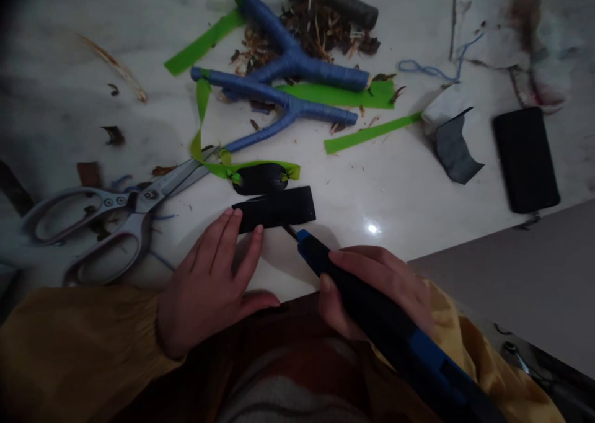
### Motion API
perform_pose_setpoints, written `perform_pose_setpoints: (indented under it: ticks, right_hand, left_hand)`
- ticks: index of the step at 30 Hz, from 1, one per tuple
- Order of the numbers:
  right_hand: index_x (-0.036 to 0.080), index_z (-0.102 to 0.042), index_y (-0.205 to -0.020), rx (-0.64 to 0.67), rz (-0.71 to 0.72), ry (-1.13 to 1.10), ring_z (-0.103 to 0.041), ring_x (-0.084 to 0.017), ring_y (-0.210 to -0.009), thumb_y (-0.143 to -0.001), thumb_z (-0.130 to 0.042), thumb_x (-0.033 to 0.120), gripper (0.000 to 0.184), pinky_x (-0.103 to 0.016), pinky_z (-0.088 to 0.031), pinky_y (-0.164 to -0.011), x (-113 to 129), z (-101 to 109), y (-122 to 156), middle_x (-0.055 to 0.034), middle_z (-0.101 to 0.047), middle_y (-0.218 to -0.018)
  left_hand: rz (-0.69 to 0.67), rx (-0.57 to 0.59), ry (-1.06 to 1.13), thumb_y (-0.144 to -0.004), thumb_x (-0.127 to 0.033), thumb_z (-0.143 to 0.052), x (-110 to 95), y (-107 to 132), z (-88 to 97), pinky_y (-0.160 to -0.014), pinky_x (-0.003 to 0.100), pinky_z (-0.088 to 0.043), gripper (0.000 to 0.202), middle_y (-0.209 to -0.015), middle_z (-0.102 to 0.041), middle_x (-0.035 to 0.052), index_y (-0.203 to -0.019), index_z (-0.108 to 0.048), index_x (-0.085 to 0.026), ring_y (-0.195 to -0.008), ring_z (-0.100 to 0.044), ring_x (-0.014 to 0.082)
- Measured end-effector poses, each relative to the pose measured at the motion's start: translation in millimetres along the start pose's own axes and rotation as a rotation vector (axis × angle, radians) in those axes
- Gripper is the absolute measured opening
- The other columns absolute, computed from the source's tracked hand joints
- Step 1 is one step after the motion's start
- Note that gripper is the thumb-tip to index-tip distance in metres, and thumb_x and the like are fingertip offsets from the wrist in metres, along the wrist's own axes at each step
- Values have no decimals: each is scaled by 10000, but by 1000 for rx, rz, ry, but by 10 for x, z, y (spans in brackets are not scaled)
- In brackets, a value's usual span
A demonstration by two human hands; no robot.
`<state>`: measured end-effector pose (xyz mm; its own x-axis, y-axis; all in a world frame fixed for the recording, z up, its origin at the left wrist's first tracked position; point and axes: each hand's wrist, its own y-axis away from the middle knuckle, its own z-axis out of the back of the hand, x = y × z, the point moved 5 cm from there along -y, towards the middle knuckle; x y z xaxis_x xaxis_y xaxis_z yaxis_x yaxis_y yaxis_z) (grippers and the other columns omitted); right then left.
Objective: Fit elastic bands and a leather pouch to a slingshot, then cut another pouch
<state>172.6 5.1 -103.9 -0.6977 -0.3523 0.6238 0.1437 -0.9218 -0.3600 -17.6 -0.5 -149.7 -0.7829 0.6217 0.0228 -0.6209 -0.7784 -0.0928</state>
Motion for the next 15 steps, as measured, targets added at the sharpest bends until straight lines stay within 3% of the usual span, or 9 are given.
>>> perform_pose_setpoints:
  ticks: [4,15]
  right_hand:
    - [218,-649,-1058,38,-56,4,-640,-142,-602,-667,-753,150,410,-278,-549,-518,-27,48,33,-8,-682,-863]
    - [224,-652,-1050,11,-32,-11,-633,-159,-619,-675,-747,204,387,-291,-522,-505,-18,33,7,-21,-683,-829]
  left_hand:
    - [-2,-11,-4,-722,-791,-444,6,-5,4,-957,486,-445,977,-1279,-510,383,-1290,-487,3,-1209,-515,462]
    - [4,-5,3,-749,-786,-404,-1,-4,3,-960,482,-440,954,-1284,-509,379,-1281,-498,0,-1218,-510,455]
